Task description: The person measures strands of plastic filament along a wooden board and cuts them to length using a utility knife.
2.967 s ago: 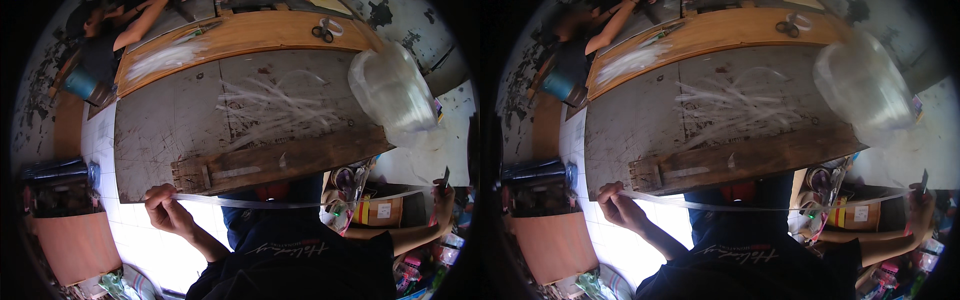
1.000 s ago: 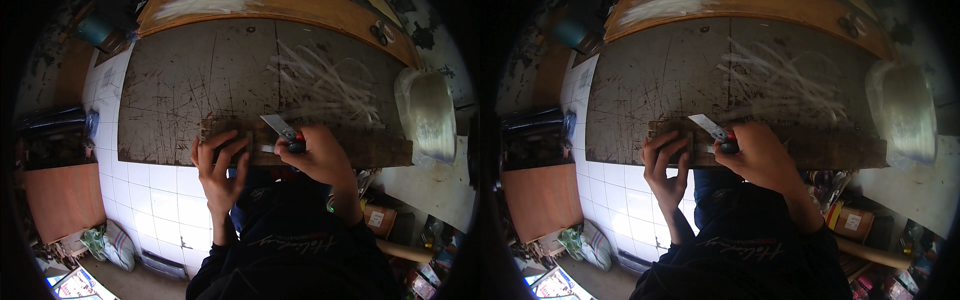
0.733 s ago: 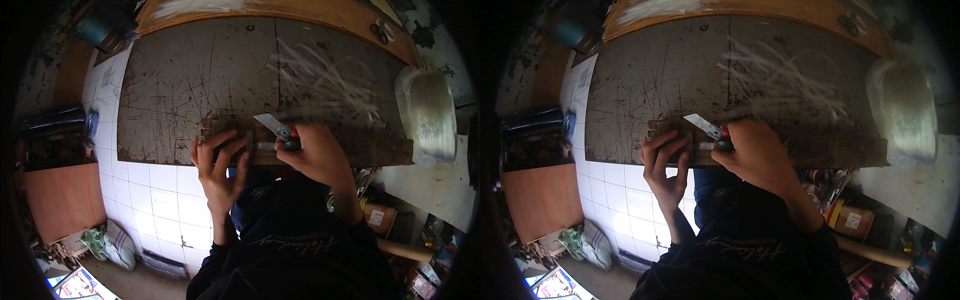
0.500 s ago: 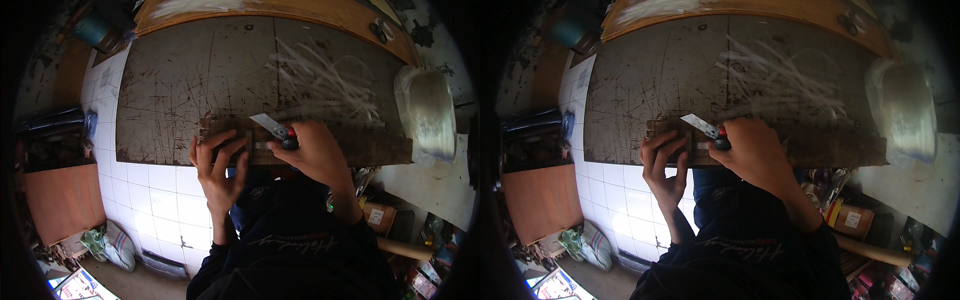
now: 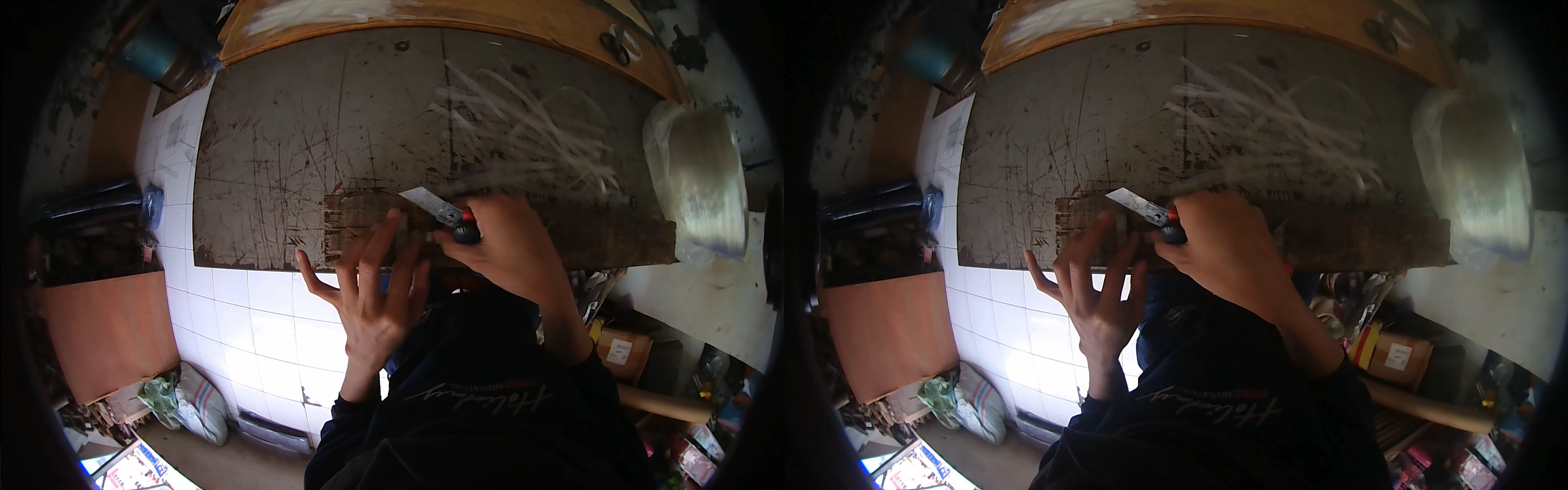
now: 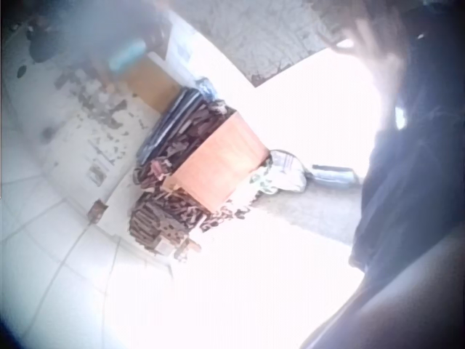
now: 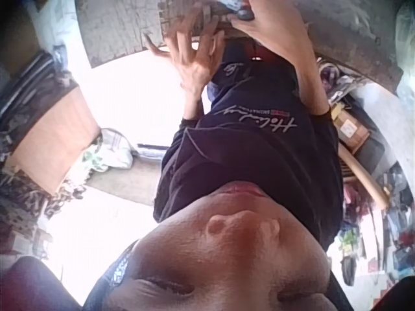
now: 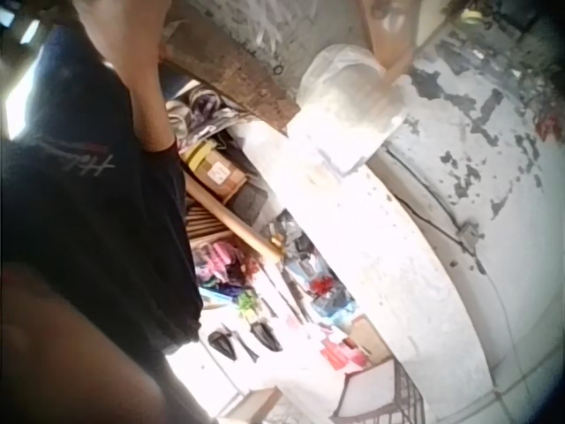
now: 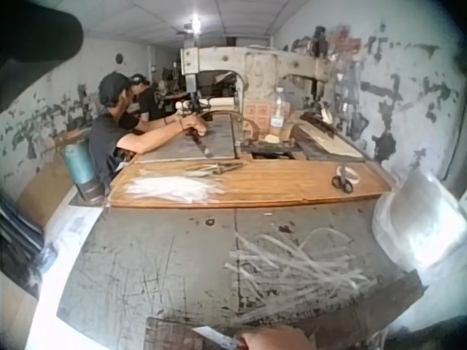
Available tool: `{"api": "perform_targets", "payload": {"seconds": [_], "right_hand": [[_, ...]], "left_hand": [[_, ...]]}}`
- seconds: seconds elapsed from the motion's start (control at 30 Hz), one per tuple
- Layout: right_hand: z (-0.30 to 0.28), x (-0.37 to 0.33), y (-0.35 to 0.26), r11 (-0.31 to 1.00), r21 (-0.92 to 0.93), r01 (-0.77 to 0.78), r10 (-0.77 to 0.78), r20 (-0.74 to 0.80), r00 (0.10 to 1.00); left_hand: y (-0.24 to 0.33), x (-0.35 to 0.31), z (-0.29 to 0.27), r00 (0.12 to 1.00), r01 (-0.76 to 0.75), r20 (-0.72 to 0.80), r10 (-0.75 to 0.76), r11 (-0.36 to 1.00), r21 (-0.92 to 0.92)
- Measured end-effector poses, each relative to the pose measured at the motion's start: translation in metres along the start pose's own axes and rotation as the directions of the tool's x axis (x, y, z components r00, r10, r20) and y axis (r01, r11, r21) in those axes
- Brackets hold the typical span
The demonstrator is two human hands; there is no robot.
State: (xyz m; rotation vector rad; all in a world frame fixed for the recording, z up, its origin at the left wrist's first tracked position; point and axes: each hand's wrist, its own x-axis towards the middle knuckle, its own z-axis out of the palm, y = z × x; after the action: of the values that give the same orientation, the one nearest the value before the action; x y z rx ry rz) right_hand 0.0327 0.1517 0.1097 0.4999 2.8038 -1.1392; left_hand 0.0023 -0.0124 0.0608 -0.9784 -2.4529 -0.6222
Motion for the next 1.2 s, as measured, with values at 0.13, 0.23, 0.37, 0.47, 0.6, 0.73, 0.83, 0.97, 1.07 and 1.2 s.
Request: {"api": "perform_targets", "payload": {"seconds": [0.13,0.23,0.37,0.47,0.6,0.73,0.83,0.97,1.07,1.2], "right_hand": [[-0.002,-0.001,0.003,1.000,-0.020,-0.001,0.001,0.039,0.999],[-0.010,-0.007,0.006,0.999,-0.032,0.005,-0.004,0.037,0.999],[-0.033,-0.028,0.030,0.998,0.006,0.070,-0.069,-0.044,0.997],[-0.062,-0.058,0.051,0.995,-0.083,-0.049,0.039,-0.119,0.992],[-0.101,-0.094,0.095,0.953,-0.100,-0.288,0.264,-0.203,0.943],[-0.136,-0.124,0.151,0.887,0.191,-0.420,0.456,-0.222,0.862],[-0.158,-0.134,0.167,0.854,0.252,-0.456,0.502,-0.166,0.849],[-0.164,-0.142,0.183,0.908,0.183,-0.377,0.410,-0.196,0.891],[-0.163,-0.141,0.178,0.902,0.229,-0.367,0.417,-0.241,0.876],[-0.161,-0.141,0.180,0.897,0.244,-0.368,0.428,-0.277,0.861]], "left_hand": [[0.003,0.001,-0.001,0.999,-0.032,0.041,0.028,0.995,0.097],[0.005,0.004,-0.004,0.997,-0.052,0.057,0.044,0.988,0.148],[0.007,0.007,-0.005,0.996,-0.072,0.070,0.060,0.981,0.182],[0.007,0.007,-0.005,0.995,-0.090,0.067,0.079,0.979,0.185],[0.006,0.005,-0.004,0.995,-0.097,0.053,0.088,0.973,0.211],[0.010,0.006,-0.005,0.995,-0.087,0.069,0.071,0.958,0.274],[0.012,0.007,-0.005,0.993,-0.106,0.073,0.088,0.947,0.302],[0.015,0.010,-0.004,0.994,-0.105,0.054,0.092,0.942,0.318],[0.014,0.009,-0.003,0.993,-0.121,0.055,0.108,0.932,0.341],[0.014,0.009,-0.003,0.991,-0.133,0.053,0.122,0.919,0.370]]}}
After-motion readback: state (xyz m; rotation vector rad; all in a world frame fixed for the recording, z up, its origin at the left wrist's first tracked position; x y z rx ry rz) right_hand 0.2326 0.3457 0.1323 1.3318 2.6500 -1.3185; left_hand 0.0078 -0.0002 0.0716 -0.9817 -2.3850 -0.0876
